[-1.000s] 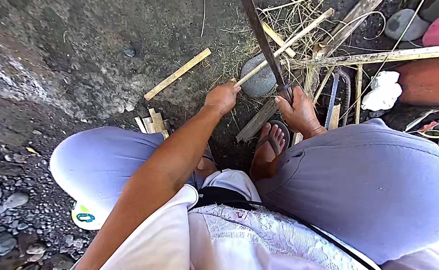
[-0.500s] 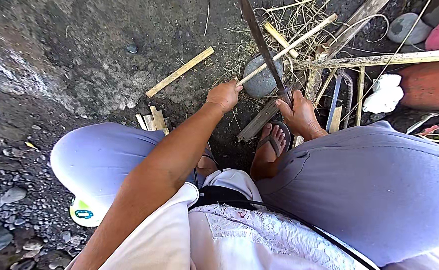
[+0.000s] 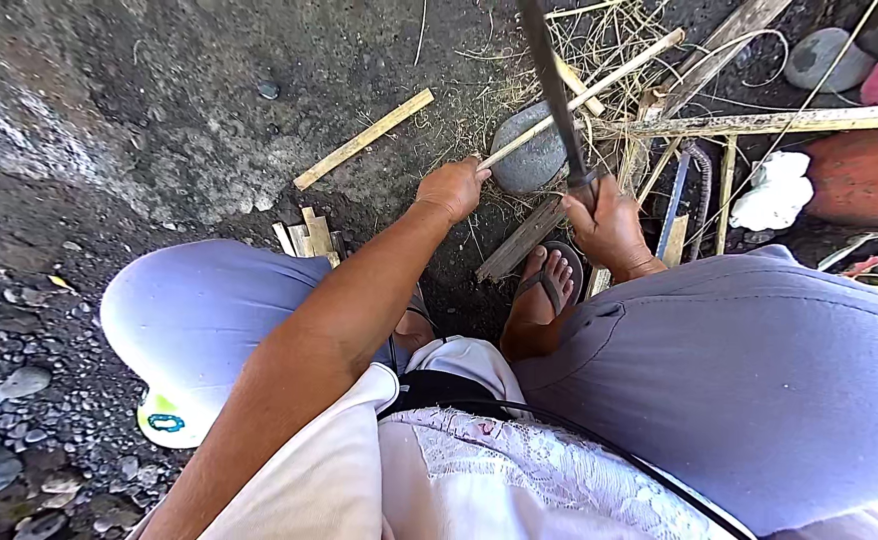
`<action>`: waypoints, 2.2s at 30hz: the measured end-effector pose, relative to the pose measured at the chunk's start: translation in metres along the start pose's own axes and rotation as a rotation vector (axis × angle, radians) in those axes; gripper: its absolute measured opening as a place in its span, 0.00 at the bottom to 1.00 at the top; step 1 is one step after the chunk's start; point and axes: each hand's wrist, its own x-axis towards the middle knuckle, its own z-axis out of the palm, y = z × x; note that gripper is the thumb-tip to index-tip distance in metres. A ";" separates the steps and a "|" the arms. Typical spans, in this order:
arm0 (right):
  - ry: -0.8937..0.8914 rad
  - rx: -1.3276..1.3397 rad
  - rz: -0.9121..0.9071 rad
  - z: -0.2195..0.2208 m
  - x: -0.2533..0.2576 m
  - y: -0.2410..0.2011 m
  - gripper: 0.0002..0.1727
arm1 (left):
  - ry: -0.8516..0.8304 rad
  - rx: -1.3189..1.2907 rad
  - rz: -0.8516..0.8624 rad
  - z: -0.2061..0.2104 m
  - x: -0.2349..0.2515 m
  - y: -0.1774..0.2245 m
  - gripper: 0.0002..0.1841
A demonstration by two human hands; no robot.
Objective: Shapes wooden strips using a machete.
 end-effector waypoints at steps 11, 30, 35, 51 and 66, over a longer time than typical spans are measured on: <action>-0.071 -0.042 0.095 -0.003 0.002 -0.003 0.30 | 0.076 -0.074 0.079 -0.018 -0.003 -0.004 0.36; -0.184 -0.084 0.168 -0.016 0.004 -0.003 0.29 | 0.044 -0.126 0.050 0.007 -0.009 0.003 0.36; -0.120 -0.037 0.144 -0.029 0.006 -0.011 0.28 | 0.117 -0.050 0.027 -0.019 -0.009 0.009 0.37; -0.173 -0.005 0.116 0.007 0.000 0.015 0.29 | -0.209 -0.602 -0.119 0.008 -0.004 -0.011 0.37; -0.089 -0.149 0.187 -0.019 -0.015 0.010 0.27 | -0.162 -0.539 -0.010 0.005 -0.009 0.018 0.37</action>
